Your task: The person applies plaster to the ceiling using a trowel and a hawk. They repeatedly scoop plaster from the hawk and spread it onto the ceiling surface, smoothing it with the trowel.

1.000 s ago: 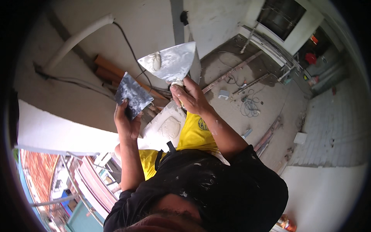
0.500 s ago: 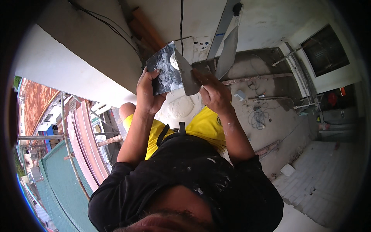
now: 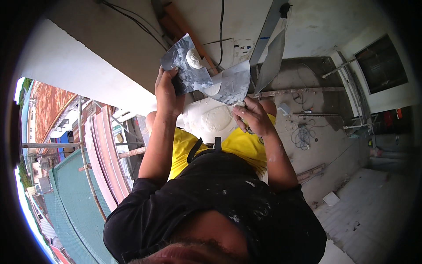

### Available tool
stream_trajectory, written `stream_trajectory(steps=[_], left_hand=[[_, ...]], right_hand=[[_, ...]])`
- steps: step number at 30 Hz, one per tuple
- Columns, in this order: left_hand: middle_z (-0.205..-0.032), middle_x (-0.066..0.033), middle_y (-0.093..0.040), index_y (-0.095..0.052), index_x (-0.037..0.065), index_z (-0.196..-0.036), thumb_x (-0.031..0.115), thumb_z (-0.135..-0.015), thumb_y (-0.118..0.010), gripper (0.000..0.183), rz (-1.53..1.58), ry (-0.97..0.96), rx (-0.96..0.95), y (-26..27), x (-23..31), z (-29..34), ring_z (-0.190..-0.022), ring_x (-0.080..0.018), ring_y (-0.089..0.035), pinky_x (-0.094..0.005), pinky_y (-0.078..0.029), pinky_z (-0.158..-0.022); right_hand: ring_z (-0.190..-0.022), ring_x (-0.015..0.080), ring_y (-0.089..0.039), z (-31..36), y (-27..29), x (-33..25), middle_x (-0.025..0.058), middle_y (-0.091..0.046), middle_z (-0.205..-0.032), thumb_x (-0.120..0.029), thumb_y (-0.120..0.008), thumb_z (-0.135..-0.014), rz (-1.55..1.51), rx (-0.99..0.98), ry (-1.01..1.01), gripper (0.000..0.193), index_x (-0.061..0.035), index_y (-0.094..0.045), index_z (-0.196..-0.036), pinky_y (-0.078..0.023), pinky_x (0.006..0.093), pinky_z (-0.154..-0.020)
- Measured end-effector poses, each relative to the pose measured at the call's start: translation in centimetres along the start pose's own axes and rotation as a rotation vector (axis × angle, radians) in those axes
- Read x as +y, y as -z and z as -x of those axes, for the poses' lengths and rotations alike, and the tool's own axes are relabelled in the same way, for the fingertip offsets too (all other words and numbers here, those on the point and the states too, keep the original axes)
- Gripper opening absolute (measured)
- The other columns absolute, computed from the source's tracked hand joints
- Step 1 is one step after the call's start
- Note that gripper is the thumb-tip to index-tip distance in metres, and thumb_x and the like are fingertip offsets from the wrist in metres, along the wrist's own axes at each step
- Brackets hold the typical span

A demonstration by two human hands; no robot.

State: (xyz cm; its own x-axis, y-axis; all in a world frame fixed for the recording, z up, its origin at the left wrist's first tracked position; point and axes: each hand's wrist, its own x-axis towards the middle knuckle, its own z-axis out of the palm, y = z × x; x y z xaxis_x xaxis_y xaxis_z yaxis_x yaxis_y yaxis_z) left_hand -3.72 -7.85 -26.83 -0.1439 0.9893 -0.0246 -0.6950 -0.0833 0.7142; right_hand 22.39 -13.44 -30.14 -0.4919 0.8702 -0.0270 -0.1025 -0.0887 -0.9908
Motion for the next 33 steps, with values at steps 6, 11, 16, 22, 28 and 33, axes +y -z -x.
stream_trajectory(steps=[6,11,16,22,28,33], left_hand=[[-0.111,-0.0074,-0.063,-0.05,0.004,-0.131,0.005,-0.098,-0.049,0.032,-0.183,-0.194,0.046,2.0,-0.9,-0.9,-0.099,-0.0167,-0.063,-0.0331,-0.054,-0.089],[-0.124,-0.0071,-0.062,-0.048,0.008,-0.138,0.007,-0.105,-0.05,0.034,-0.056,-0.133,-0.071,1.8,-0.6,0.6,-0.111,-0.0189,-0.063,-0.0386,-0.053,-0.098],[-0.129,-0.0049,-0.062,-0.051,0.014,-0.134,0.006,-0.106,-0.051,0.029,0.04,-0.005,-0.073,2.4,-1.3,1.0,-0.116,-0.0217,-0.064,-0.0469,-0.055,-0.098],[-0.126,-0.0078,-0.063,-0.05,0.014,-0.133,0.003,-0.104,-0.055,0.032,0.11,0.008,-0.097,2.9,-1.3,0.2,-0.114,-0.023,-0.065,-0.0481,-0.056,-0.095],[-0.13,-0.009,-0.061,-0.047,0.004,-0.138,0.002,-0.103,-0.055,0.036,-0.03,-0.253,-0.102,1.8,1.7,0.0,-0.114,-0.0176,-0.062,-0.0341,-0.049,-0.1],[-0.129,-0.0106,-0.058,-0.046,-0.003,-0.135,0.001,-0.103,-0.051,0.033,-0.433,-0.789,-0.105,-5.9,13.8,-1.5,-0.117,-0.0157,-0.054,-0.0294,-0.04,-0.105]], right_hand=[[-0.048,0.0116,-0.049,2.8,0.7,0.3,0.0077,-0.056,-0.072,-0.018,-0.061,-0.098,-0.477,-0.014,0.029,0.022,-0.0018,-0.058,-0.113,-0.041,0.0257,-0.043],[-0.046,0.0137,-0.05,3.0,1.6,-1.0,0.0133,-0.06,-0.086,-0.022,-0.052,-0.103,-0.276,0.233,0.005,0.029,0.0016,-0.062,-0.114,-0.042,0.0275,-0.04],[-0.042,0.0132,-0.049,2.0,-0.8,-2.4,0.0111,-0.056,-0.076,-0.027,-0.046,-0.105,-0.545,0.151,-0.093,0.034,0.0043,-0.057,-0.108,-0.044,0.0281,-0.037],[-0.035,0.0148,-0.045,0.6,-3.2,-3.3,0.0072,-0.049,-0.05,-0.036,-0.045,-0.104,-0.435,-0.027,-0.116,0.044,0.0012,-0.056,-0.085,-0.041,0.0271,-0.037],[-0.035,0.0167,-0.047,1.4,-2.8,-2.2,0.0072,-0.048,-0.049,-0.038,-0.045,-0.104,-0.463,-0.094,-0.131,0.045,0.0016,-0.057,-0.087,-0.04,0.028,-0.037],[-0.039,0.0197,-0.048,0.5,-2.0,-0.9,0.0094,-0.049,-0.052,-0.037,-0.05,-0.099,-0.477,-0.006,-0.188,0.04,0.001,-0.058,-0.087,-0.042,0.0309,-0.04]])
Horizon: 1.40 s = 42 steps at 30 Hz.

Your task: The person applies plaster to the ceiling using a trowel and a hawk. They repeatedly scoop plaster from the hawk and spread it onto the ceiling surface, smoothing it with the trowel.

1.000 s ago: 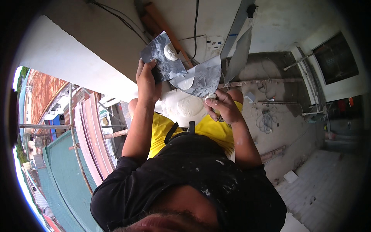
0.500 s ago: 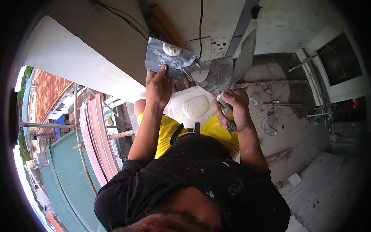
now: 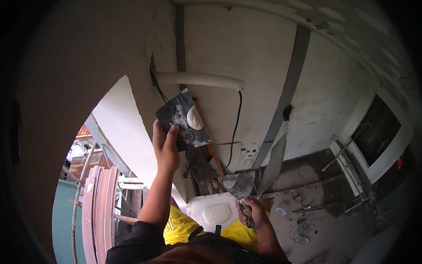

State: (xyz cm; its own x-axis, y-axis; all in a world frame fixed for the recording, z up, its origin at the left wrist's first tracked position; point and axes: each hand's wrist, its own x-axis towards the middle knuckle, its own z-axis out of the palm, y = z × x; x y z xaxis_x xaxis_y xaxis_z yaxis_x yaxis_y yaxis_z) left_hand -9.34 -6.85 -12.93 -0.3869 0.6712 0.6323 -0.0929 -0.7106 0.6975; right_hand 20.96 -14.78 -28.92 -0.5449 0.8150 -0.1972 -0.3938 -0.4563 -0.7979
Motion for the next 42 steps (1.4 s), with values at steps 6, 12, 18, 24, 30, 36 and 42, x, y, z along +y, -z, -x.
stream_trajectory(steps=[6,12,18,24,30,36,42], left_hand=[[-0.115,-0.0149,-0.057,-0.043,-0.006,-0.132,0.003,-0.098,-0.047,0.035,-0.173,-0.659,0.014,-6.1,14.2,-11.5,-0.103,-0.0194,-0.053,-0.0336,-0.044,-0.095],[-0.104,-0.0256,-0.067,-0.051,-0.006,-0.129,0.015,-0.1,-0.047,0.036,-0.326,-0.856,0.183,-11.4,21.1,-23.6,-0.098,-0.0407,-0.066,-0.047,-0.05,-0.087],[-0.113,-0.0324,-0.067,-0.053,-0.003,-0.127,0.015,-0.099,-0.053,0.034,-0.423,-0.905,0.248,-13.4,22.8,-31.2,-0.109,-0.0497,-0.064,-0.0531,-0.051,-0.091],[-0.108,-0.0325,-0.069,-0.05,0.002,-0.133,0.015,-0.098,-0.054,0.038,-0.535,-0.845,0.25,-16.3,22.4,-34.0,-0.104,-0.0512,-0.066,-0.0566,-0.052,-0.087],[-0.106,-0.0321,-0.069,-0.05,0.003,-0.132,0.015,-0.097,-0.054,0.038,-0.572,-0.851,0.243,-16.8,22.0,-35.9,-0.103,-0.0516,-0.066,-0.0583,-0.052,-0.086],[-0.107,-0.0326,-0.069,-0.05,0.004,-0.133,0.016,-0.097,-0.054,0.038,-0.601,-0.864,0.198,-18.2,21.3,-36.5,-0.103,-0.0514,-0.065,-0.0581,-0.051,-0.086],[-0.11,-0.0333,-0.068,-0.049,0.003,-0.135,0.016,-0.098,-0.052,0.039,-0.648,-0.867,0.2,-17.8,20.9,-38.0,-0.105,-0.0512,-0.065,-0.0568,-0.051,-0.088]], right_hand=[[-0.046,0.0193,-0.051,-2.6,6.8,1.2,0.009,-0.054,-0.062,-0.035,-0.051,-0.099,0.032,0.013,-0.094,0.035,-0.0014,-0.059,-0.098,-0.044,0.0344,-0.046],[-0.051,0.0184,-0.054,-3.2,10.8,3.4,0.01,-0.063,-0.084,-0.027,-0.054,-0.098,0.075,0.277,-0.054,0.027,-0.0036,-0.056,-0.11,-0.045,0.0356,-0.045],[-0.051,0.019,-0.055,-2.0,13.6,6.3,0.0093,-0.062,-0.081,-0.027,-0.056,-0.097,0.154,0.399,-0.01,0.03,-0.0017,-0.057,-0.113,-0.046,0.0355,-0.043],[-0.052,0.0194,-0.056,-1.4,15.6,10.6,0.0092,-0.062,-0.081,-0.029,-0.057,-0.097,0.047,0.478,-0.004,0.032,-0.0009,-0.059,-0.111,-0.046,0.0361,-0.043],[-0.053,0.0194,-0.056,-1.5,17.0,11.2,0.0091,-0.062,-0.081,-0.029,-0.057,-0.097,0.333,0.39,0.252,0.032,-0.0008,-0.059,-0.112,-0.047,0.0362,-0.043],[-0.053,0.0192,-0.055,-1.4,18.0,12.3,0.009,-0.062,-0.08,-0.029,-0.056,-0.098,0.743,0.268,0.595,0.033,-0.0005,-0.06,-0.113,-0.047,0.0358,-0.044],[-0.054,0.0186,-0.055,-1.7,17.5,11.5,0.0096,-0.062,-0.08,-0.028,-0.056,-0.099,0.277,0.398,0.264,0.033,0.0006,-0.06,-0.114,-0.047,0.0351,-0.045]])
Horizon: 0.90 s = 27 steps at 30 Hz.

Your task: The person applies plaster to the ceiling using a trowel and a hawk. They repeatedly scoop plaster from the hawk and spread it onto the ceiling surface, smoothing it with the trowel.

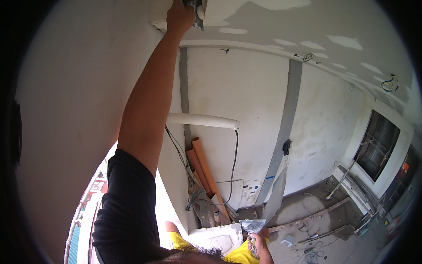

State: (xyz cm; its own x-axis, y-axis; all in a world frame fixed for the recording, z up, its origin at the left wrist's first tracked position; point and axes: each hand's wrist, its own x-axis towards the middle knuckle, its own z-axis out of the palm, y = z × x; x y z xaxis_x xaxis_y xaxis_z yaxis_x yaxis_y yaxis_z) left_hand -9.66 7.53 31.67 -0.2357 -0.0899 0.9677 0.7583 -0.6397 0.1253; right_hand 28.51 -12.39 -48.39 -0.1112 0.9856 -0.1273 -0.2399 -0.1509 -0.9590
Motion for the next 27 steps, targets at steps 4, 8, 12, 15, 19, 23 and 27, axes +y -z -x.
stream_trajectory(steps=[4,8,12,15,19,23,27], left_hand=[[-0.11,-0.0334,-0.068,-0.049,0.002,-0.135,0.016,-0.098,-0.052,0.04,-0.022,-0.001,-0.033,-0.6,0.7,-0.1,-0.106,-0.0506,-0.065,-0.0566,-0.051,-0.088],[-0.11,-0.0331,-0.069,-0.049,0.002,-0.135,0.017,-0.098,-0.051,0.04,-0.048,-0.012,-0.037,-0.8,1.0,-0.2,-0.105,-0.0501,-0.066,-0.0567,-0.052,-0.088],[-0.112,-0.0314,-0.069,-0.05,0.003,-0.134,0.021,-0.101,-0.051,0.038,-0.07,-0.003,-0.08,-1.3,0.6,-0.6,-0.107,-0.0494,-0.065,-0.0559,-0.051,-0.09],[-0.114,-0.0297,-0.069,-0.05,0.003,-0.134,0.024,-0.103,-0.05,0.038,-0.067,-0.01,-0.122,-1.1,1.0,-0.8,-0.11,-0.0482,-0.065,-0.0552,-0.051,-0.092],[-0.116,-0.0283,-0.069,-0.052,0.003,-0.132,0.027,-0.104,-0.049,0.037,-0.049,-0.05,-0.145,-0.6,0.7,-1.2,-0.111,-0.0467,-0.064,-0.0544,-0.05,-0.092],[-0.117,-0.0288,-0.068,-0.054,0.002,-0.13,0.029,-0.105,-0.048,0.037,0.003,-0.144,-0.095,-0.4,1.3,-1.4,-0.113,-0.0464,-0.064,-0.0534,-0.05,-0.093],[-0.117,-0.0291,-0.068,-0.054,0.002,-0.129,0.029,-0.105,-0.047,0.037,-0.049,-0.092,-0.218,0.9,4.0,-1.5,-0.113,-0.0466,-0.064,-0.053,-0.05,-0.093]], right_hand=[[-0.054,0.0188,-0.055,0.2,-0.2,0.1,0.0102,-0.062,-0.08,-0.028,-0.055,-0.099,-0.017,-0.004,0.016,0.032,0.0011,-0.059,-0.113,-0.047,0.0353,-0.044],[-0.053,0.0193,-0.055,0.1,-0.5,-0.6,0.0106,-0.061,-0.079,-0.028,-0.055,-0.099,-0.186,0.032,-0.207,0.032,0.0013,-0.059,-0.111,-0.047,0.0356,-0.044],[-0.052,0.0198,-0.055,-0.7,0.3,0.4,0.0109,-0.061,-0.079,-0.027,-0.055,-0.098,-0.22,0.039,-0.263,0.032,0.002,-0.059,-0.112,-0.047,0.0361,-0.044],[-0.052,0.0201,-0.055,-0.9,0.5,1.0,0.0111,-0.061,-0.079,-0.027,-0.055,-0.098,-0.211,0.03,-0.232,0.033,0.0025,-0.059,-0.113,-0.047,0.0363,-0.044],[-0.052,0.02,-0.055,-3.1,2.8,4.2,0.011,-0.061,-0.079,-0.027,-0.056,-0.099,-0.218,-0.044,-0.242,0.034,0.0025,-0.058,-0.114,-0.047,0.0365,-0.044],[-0.052,0.0197,-0.055,-2.9,2.8,4.0,0.0106,-0.061,-0.08,-0.028,-0.056,-0.098,-0.223,-0.038,-0.231,0.034,0.0014,-0.058,-0.115,-0.047,0.0365,-0.044],[-0.053,0.0195,-0.055,-1.9,1.7,2.9,0.0101,-0.061,-0.079,-0.028,-0.056,-0.098,-0.205,-0.003,-0.235,0.033,0.0,-0.058,-0.115,-0.046,0.0362,-0.044]])
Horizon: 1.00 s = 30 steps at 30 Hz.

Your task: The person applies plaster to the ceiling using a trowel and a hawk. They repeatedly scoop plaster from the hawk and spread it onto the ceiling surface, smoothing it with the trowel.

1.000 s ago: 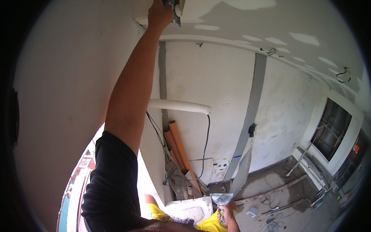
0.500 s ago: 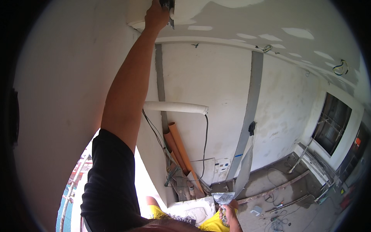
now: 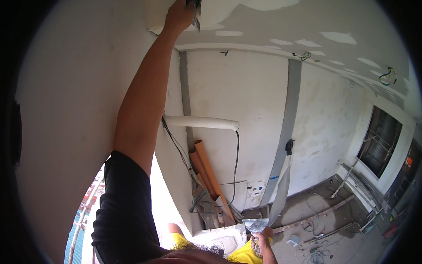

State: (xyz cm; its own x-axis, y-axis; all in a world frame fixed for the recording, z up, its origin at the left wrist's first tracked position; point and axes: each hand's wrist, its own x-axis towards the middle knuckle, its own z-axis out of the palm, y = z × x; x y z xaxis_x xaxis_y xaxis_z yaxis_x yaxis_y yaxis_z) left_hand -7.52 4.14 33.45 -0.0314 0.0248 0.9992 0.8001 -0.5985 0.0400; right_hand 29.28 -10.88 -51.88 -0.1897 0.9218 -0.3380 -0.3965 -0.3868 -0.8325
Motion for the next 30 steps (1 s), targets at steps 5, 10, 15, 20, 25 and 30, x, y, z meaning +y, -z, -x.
stream_trajectory(steps=[5,10,15,20,25,30], left_hand=[[-0.117,-0.0299,-0.068,-0.055,0.0,-0.128,0.029,-0.105,-0.047,0.038,-0.016,-0.069,0.053,1.7,1.3,0.1,-0.112,-0.0475,-0.063,-0.0537,-0.05,-0.094],[-0.122,-0.0324,-0.066,-0.053,-0.003,-0.133,0.027,-0.105,-0.047,0.042,0.008,-0.057,0.032,2.6,3.8,0.3,-0.116,-0.0475,-0.062,-0.0518,-0.05,-0.099],[-0.134,-0.0336,-0.06,-0.047,-0.007,-0.144,0.024,-0.105,-0.045,0.049,0.053,-0.026,0.02,4.3,6.1,1.2,-0.127,-0.0454,-0.057,-0.0467,-0.046,-0.107],[-0.137,-0.0335,-0.058,-0.048,-0.009,-0.143,0.023,-0.106,-0.044,0.049,0.03,-0.02,0.008,6.1,8.3,1.8,-0.13,-0.0447,-0.056,-0.0451,-0.044,-0.11],[-0.135,-0.0338,-0.059,-0.051,-0.009,-0.14,0.024,-0.106,-0.045,0.048,0.04,-0.084,0.048,6.6,9.1,1.4,-0.128,-0.0452,-0.057,-0.046,-0.044,-0.108],[-0.129,-0.0343,-0.062,-0.055,-0.01,-0.134,0.023,-0.106,-0.044,0.045,0.032,-0.166,0.063,8.0,11.1,1.8,-0.123,-0.0463,-0.06,-0.0468,-0.045,-0.106]], right_hand=[[-0.053,0.0193,-0.054,3.1,-3.6,-3.2,0.0098,-0.061,-0.08,-0.028,-0.056,-0.098,-0.038,0.103,-0.063,0.032,-0.0002,-0.058,-0.113,-0.046,0.0357,-0.045],[-0.053,0.019,-0.054,1.3,-2.8,-2.1,0.0098,-0.06,-0.08,-0.027,-0.056,-0.096,0.069,0.01,-0.013,0.029,-0.0008,-0.058,-0.108,-0.046,0.0351,-0.045],[-0.056,0.0197,-0.056,-0.5,-4.2,-2.8,0.0092,-0.059,-0.079,-0.031,-0.051,-0.093,0.008,-0.014,-0.099,0.033,-0.0008,-0.057,-0.105,-0.048,0.0363,-0.049],[-0.061,0.0192,-0.058,-4.1,-8.1,-5.6,0.013,-0.065,-0.09,-0.031,-0.05,-0.097,-0.012,-0.135,-0.089,0.031,-0.0032,-0.057,-0.11,-0.05,0.0342,-0.052],[-0.064,0.0179,-0.058,-2.4,-14.1,-10.2,0.0165,-0.07,-0.1,-0.027,-0.048,-0.1,0.04,-0.213,-0.045,0.029,-0.0026,-0.055,-0.114,-0.049,0.033,-0.052],[-0.064,0.0176,-0.058,-2.5,-15.6,-10.9,0.0178,-0.07,-0.102,-0.026,-0.047,-0.101,0.053,-0.232,-0.05,0.028,-0.0024,-0.055,-0.114,-0.05,0.0331,-0.052]])
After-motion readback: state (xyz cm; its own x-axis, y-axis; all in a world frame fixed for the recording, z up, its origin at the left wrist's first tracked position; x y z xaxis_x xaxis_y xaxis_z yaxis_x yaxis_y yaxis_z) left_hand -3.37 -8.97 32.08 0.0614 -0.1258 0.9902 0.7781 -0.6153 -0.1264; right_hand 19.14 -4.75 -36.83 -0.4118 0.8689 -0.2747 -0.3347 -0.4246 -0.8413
